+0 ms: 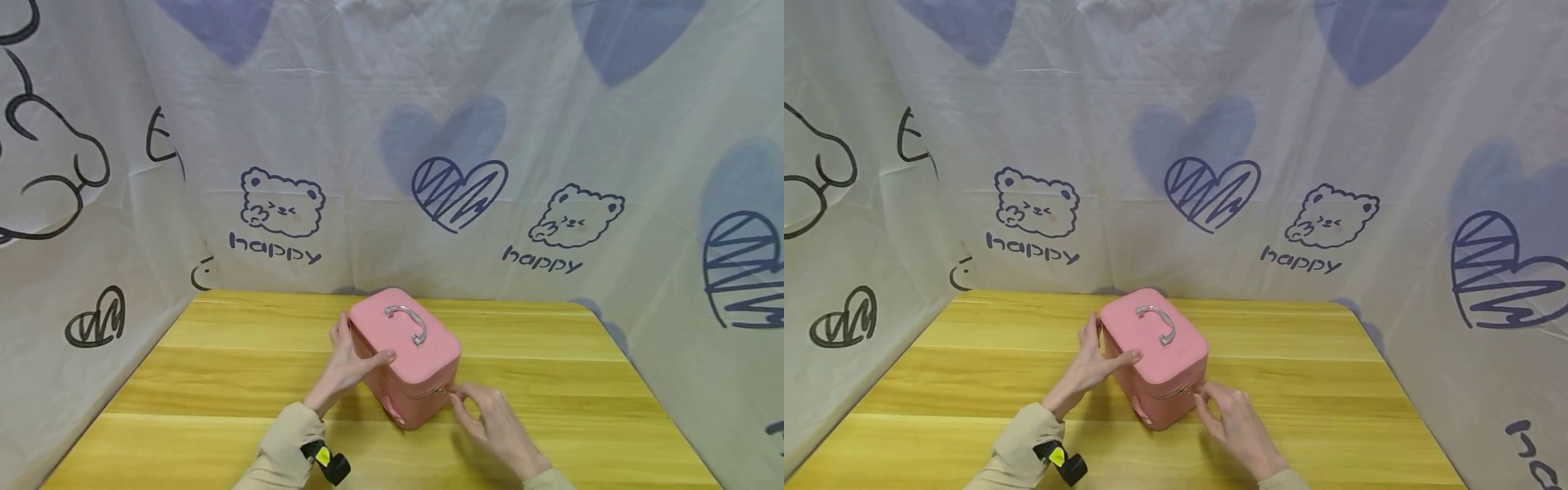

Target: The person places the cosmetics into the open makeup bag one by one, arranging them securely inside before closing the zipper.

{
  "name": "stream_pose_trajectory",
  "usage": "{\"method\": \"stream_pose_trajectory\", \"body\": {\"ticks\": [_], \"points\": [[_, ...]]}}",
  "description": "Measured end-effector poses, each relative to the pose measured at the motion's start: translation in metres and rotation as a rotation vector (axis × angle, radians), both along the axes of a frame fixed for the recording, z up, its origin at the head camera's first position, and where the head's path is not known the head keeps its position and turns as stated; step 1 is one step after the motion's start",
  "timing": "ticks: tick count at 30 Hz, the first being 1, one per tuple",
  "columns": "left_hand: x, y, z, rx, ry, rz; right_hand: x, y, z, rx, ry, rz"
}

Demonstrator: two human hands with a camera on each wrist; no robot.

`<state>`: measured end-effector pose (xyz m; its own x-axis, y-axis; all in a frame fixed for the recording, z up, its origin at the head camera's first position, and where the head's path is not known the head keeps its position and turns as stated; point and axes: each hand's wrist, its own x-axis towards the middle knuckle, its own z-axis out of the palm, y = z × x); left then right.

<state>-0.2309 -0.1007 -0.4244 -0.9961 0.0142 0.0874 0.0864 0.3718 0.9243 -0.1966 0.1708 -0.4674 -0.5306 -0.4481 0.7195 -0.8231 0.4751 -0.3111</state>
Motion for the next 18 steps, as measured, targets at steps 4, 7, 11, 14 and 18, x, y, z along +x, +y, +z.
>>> {"method": "stream_pose_trajectory", "body": {"ticks": [4,7,11,14,18], "points": [[-0.002,0.001,0.0,0.057,0.002,-0.02,-0.002,0.004,0.0,-0.005,-0.022,-0.011],[-0.004,0.001,-0.001,0.105,0.005,-0.041,-0.003,0.008,-0.001,-0.01,-0.017,-0.038],[-0.006,0.001,0.0,0.143,0.002,-0.07,-0.006,0.012,-0.002,-0.012,0.017,-0.104],[-0.008,0.0,0.001,0.159,-0.005,-0.1,-0.008,0.014,-0.003,-0.015,0.034,-0.128],[-0.01,-0.002,0.003,0.145,-0.029,-0.125,-0.008,0.013,-0.003,-0.037,0.023,-0.119]]}}
